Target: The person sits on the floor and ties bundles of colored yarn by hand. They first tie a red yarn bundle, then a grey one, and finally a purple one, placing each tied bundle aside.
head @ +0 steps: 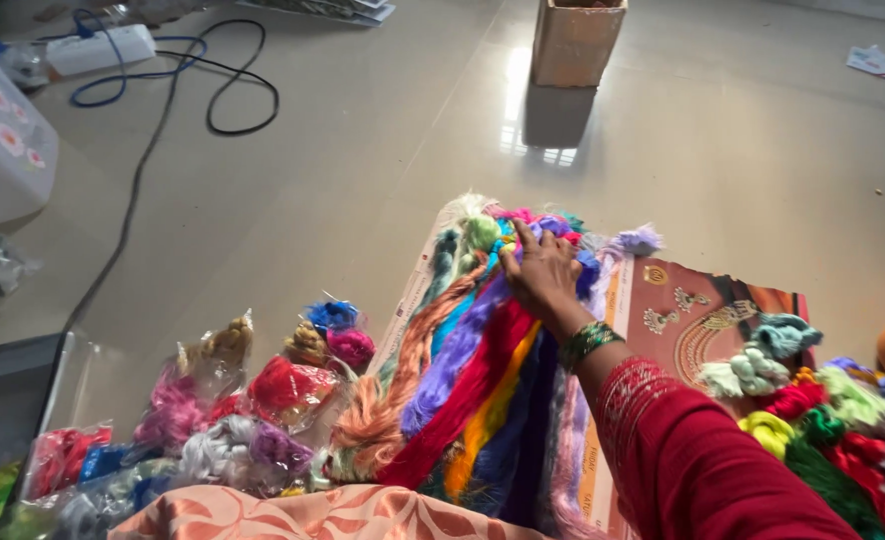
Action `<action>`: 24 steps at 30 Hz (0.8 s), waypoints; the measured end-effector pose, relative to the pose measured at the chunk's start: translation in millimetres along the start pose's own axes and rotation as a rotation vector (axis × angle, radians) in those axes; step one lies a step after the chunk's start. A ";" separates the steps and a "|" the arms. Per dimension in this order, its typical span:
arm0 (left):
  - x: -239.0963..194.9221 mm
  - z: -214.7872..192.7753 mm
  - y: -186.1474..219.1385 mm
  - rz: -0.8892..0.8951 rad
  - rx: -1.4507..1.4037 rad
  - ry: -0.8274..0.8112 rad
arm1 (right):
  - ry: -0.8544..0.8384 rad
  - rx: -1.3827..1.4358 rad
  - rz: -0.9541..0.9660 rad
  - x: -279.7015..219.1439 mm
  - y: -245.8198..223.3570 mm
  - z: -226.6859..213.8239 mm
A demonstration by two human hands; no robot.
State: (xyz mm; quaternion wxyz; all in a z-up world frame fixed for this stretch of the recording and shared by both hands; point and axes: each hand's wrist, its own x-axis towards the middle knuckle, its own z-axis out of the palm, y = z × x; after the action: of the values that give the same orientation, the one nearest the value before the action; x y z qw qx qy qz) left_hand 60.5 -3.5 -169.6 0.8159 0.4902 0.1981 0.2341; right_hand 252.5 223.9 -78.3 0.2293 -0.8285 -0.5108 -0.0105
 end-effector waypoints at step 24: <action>-40.9 38.9 152.3 0.503 0.446 0.326 | -0.089 0.973 -0.104 -271.3 4.6 -243.6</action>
State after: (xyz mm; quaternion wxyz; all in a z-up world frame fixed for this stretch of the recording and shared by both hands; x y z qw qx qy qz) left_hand 20.1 7.8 -12.7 0.5636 0.6456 0.2449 0.4534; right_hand 179.6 -101.2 69.7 0.5670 -0.5982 -0.5063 0.2535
